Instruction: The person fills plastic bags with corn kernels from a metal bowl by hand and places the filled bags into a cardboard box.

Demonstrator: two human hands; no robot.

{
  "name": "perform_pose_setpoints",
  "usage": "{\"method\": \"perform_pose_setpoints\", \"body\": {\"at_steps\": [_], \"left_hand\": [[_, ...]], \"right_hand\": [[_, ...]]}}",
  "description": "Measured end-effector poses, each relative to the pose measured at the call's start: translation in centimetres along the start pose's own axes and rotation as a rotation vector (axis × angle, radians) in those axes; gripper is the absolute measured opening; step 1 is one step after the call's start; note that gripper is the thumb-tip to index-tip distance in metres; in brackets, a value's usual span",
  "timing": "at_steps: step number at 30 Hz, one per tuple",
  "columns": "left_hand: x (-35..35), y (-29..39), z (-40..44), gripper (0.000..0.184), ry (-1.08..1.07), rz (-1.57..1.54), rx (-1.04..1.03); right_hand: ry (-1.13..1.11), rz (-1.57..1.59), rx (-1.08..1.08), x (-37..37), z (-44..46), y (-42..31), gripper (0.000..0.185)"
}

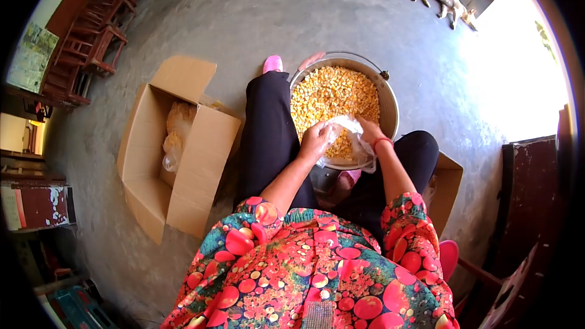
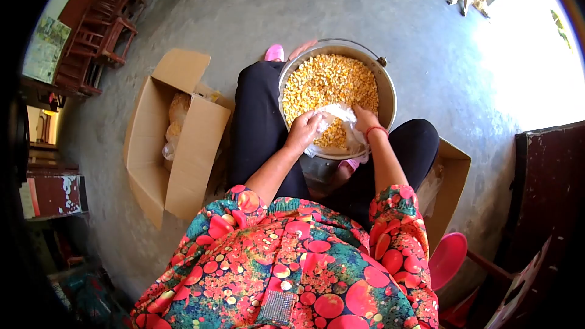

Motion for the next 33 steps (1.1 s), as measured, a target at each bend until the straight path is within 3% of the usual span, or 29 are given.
{"method": "perform_pose_setpoints", "body": {"at_steps": [2,8,10,13,14,17,22,26,28,29,33], "left_hand": [[0.2,-0.9,0.8,0.022,0.026,0.101,-0.076],[0.0,-0.8,0.7,0.021,-0.002,0.123,-0.056],[0.1,-0.7,0.6,0.022,0.007,0.091,-0.084],[0.1,-0.3,0.3,0.022,0.009,0.049,-0.051],[0.1,-0.2,0.3,0.022,0.012,0.045,-0.052],[0.1,-0.3,0.3,0.023,0.03,0.007,-0.039],[0.3,-0.3,0.5,0.024,0.046,0.106,-0.01],[0.8,1.3,0.1,0.026,0.082,0.096,-0.109],[0.9,0.7,0.4,0.025,0.092,0.034,-0.129],[0.9,0.2,0.6,0.025,0.096,0.042,-0.119],[0.7,-0.2,0.5,0.024,0.085,-0.021,-0.046]], "right_hand": [[-0.068,-0.077,-0.053,0.8,-1.1,-1.9,0.037],[0.111,0.166,0.059,0.6,-0.3,0.8,0.017],[-0.056,0.939,-0.404,-1.7,-0.5,3.7,0.018],[0.435,0.824,0.29,7.9,-1.3,-0.9,0.015],[0.22,1.349,-0.056,5.9,-0.4,0.3,0.014],[0.081,1.589,-0.145,10.6,-2.8,-4.7,0.011],[-0.059,1.576,0.113,14.4,-5.5,-11.8,0.012],[-0.219,0.896,0.183,11.8,-7.1,-15.4,0.02],[-0.014,0.54,0.29,12.2,-6.6,-14.9,0.018],[0.191,0.524,0.31,13.2,-6.1,-14.0,0.014],[0.391,0.685,0.061,13.6,-3.4,-7.1,0.011]]}}
Point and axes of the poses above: each hand's wrist, its own z-axis towards the middle knuckle, its own x-axis out of the back of the hand, y = z × x, the point moved 9 cm from there along z, towards the middle knuckle
